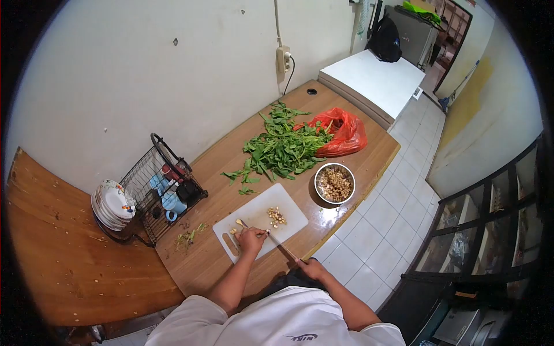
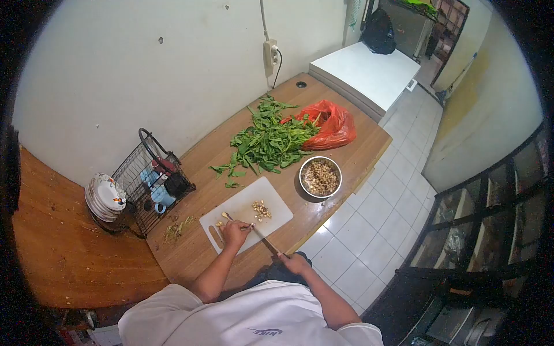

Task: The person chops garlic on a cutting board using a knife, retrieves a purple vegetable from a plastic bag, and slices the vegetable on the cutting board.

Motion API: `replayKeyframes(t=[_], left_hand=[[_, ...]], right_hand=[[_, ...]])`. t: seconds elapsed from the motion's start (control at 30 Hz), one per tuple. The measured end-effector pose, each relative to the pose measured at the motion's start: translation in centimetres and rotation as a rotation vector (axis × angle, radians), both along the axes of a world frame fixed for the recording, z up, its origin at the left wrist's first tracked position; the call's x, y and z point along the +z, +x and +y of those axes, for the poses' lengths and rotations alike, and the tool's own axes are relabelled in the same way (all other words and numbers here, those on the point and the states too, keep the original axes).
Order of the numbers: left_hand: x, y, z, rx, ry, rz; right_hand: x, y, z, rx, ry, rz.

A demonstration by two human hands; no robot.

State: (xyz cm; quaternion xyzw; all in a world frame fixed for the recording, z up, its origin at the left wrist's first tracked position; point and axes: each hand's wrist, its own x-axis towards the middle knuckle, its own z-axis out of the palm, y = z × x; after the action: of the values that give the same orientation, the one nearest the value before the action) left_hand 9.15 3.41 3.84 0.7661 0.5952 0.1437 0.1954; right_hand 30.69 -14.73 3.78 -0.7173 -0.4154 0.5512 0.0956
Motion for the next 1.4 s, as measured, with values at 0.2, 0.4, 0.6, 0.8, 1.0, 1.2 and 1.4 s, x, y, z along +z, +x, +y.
replayKeyframes(t=[0.2,0.4,0.6,0.8,1.0,1.2,1.4], left_hand=[[-0.4,0.2,0.7,-0.012,-0.043,0.03],[0.2,0.1,0.6,-0.005,-0.086,0.066],[-0.2,0.0,0.0,-0.003,0.002,0.034],[-0.7,-0.2,0.5,0.058,-0.041,0.019],[-1.5,-0.3,0.4,0.131,-0.066,0.05],[-2.0,-0.3,0.8,0.127,-0.094,0.035],[-2.4,-0.2,0.4,0.115,-0.059,-0.071]], right_hand=[[-0.5,-0.6,2.6,0.064,-0.004,-0.079],[2.7,-0.6,2.7,0.095,-0.023,-0.193],[3.9,-0.4,0.8,0.023,-0.011,-0.212],[3.0,-0.5,1.3,-0.01,0.046,-0.119],[1.0,-0.5,0.6,0.067,-0.004,-0.095],[1.7,-0.3,1.1,0.063,-0.005,-0.083],[1.4,-1.4,4.0,0.097,-0.018,-0.16]])
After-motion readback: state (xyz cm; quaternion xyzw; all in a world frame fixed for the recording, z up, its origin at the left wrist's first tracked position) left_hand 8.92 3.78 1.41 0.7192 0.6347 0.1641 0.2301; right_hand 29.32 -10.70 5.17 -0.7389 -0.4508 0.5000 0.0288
